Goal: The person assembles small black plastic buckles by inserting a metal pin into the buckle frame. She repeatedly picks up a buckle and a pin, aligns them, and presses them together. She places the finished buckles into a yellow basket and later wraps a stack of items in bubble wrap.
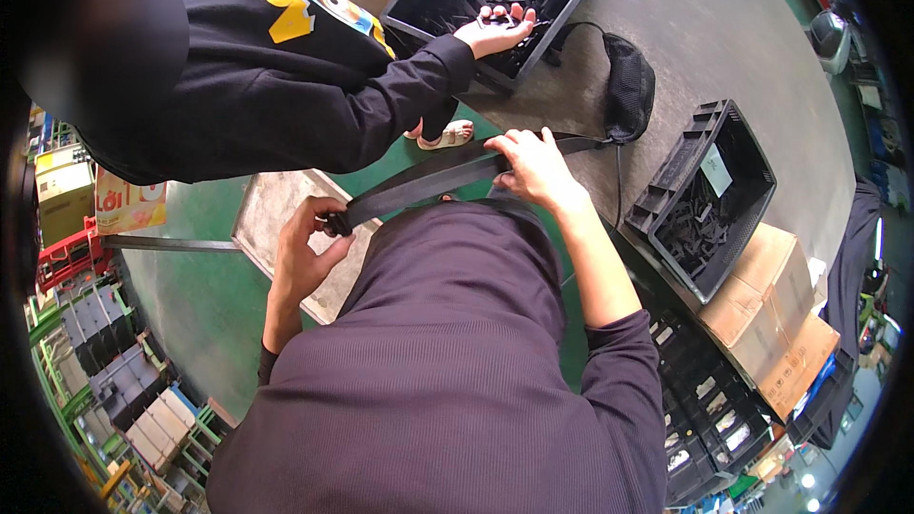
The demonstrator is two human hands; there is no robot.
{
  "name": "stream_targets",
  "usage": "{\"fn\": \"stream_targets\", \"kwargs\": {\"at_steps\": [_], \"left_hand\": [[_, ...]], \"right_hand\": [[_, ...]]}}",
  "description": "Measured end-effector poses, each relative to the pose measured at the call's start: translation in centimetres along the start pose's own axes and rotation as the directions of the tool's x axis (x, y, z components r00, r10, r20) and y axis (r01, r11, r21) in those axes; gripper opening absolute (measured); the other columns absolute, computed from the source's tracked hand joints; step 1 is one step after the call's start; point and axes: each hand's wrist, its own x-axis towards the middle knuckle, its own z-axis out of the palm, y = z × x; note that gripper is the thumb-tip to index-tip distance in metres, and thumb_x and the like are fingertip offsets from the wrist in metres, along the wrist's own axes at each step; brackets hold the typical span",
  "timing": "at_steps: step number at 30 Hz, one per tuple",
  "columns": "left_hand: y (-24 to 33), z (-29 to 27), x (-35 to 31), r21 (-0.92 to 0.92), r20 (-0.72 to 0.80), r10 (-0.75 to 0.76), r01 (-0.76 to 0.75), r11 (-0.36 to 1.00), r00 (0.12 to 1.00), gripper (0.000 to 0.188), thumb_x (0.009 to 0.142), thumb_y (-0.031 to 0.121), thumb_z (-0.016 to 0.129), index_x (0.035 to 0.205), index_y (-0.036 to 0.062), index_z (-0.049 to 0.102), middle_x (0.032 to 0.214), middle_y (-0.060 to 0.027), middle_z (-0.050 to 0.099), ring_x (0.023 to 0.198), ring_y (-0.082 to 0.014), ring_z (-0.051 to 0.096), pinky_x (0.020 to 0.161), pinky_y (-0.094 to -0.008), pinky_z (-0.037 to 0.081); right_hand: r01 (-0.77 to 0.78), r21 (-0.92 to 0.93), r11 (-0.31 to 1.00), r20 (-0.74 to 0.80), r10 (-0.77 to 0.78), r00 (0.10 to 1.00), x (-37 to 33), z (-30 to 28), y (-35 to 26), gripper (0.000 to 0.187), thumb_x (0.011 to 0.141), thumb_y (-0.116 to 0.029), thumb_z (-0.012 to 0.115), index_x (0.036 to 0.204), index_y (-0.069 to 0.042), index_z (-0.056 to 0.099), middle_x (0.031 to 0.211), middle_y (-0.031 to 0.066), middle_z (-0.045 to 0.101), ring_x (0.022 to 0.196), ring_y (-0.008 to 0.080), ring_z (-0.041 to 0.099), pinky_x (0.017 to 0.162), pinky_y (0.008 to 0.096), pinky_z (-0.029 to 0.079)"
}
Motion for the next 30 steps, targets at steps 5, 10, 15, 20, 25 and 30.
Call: {"fn": "stream_targets", "kwargs": {"at_steps": [5,10,15,20,25,30], "left_hand": [[-0.1,0.0,-1.1,0.073,0.085,0.081,-0.087,0.993,0.993,0.034,0.064,-0.006,0.066,0.096,0.0029,0.056,0.085,-0.0046,0.057,0.071,-0.0129,0.055,0.063,-0.0257,0.046],[-0.3,0.3,-1.0,-0.074,0.128,-0.034,0.044,0.996,0.991,0.038,0.07,-0.004,0.067,0.106,0.0021,0.055,0.093,-0.006,0.058,0.084,-0.0122,0.058,0.068,-0.0242,0.048],[-1.5,1.3,-1.6,-0.364,0.165,-0.119,0.172,0.915,0.979,0.042,0.075,-0.003,0.065,0.114,0.0009,0.05,0.102,-0.0053,0.056,0.089,-0.0103,0.055,0.077,-0.0237,0.047],[-1.5,2.2,-1.5,-0.626,0.184,-0.129,0.217,0.749,0.974,0.045,0.076,-0.003,0.064,0.117,0.0006,0.049,0.103,-0.0039,0.054,0.091,-0.0094,0.054,0.08,-0.0231,0.046],[-0.8,2.7,-0.8,-0.671,0.162,-0.092,0.179,0.72,0.982,0.044,0.077,0.0,0.065,0.119,0.0006,0.05,0.104,-0.0037,0.054,0.091,-0.0089,0.054,0.08,-0.023,0.046],[-0.2,3.5,-0.1,-0.66,0.072,-0.032,0.072,0.748,0.997,0.045,0.077,0.003,0.067,0.119,0.0009,0.051,0.11,-0.0035,0.053,0.093,-0.0096,0.053,0.079,-0.0222,0.045]], "right_hand": [[0.078,0.495,0.865,0.139,-0.167,0.976,0.5,-1.6,-2.8,0.051,0.072,-0.04,0.069,0.108,-0.007,0.057,0.104,0.0102,0.059,0.1,0.0273,0.056,0.092,0.0387,0.041],[0.247,0.646,0.723,0.093,-0.395,0.914,2.5,-1.8,-9.9,0.038,0.08,-0.031,0.064,0.104,-0.002,0.058,0.095,0.0116,0.063,0.088,0.0208,0.059,0.081,0.0308,0.045],[0.184,0.763,0.619,0.066,-0.357,0.932,2.1,-2.0,-12.2,0.023,0.082,-0.021,0.064,0.096,-0.002,0.061,0.083,0.0065,0.064,0.076,0.0118,0.058,0.071,0.0256,0.046],[0.039,0.894,0.447,0.102,-0.286,0.953,1.6,-1.6,-11.9,0.018,0.082,-0.015,0.064,0.093,-0.001,0.06,0.079,0.0015,0.062,0.073,0.0072,0.054,0.068,0.0232,0.044],[-0.122,0.968,0.221,0.172,-0.22,0.96,1.1,-2.2,-12.0,0.012,0.084,-0.013,0.063,0.09,-0.003,0.061,0.079,-0.0019,0.06,0.072,0.0028,0.051,0.064,0.02,0.042],[-0.126,0.991,0.041,0.131,-0.192,0.973,0.6,-1.8,-11.7,0.015,0.083,-0.012,0.064,0.095,-0.005,0.058,0.081,-0.0021,0.06,0.073,0.0029,0.053,0.066,0.019,0.044]]}}
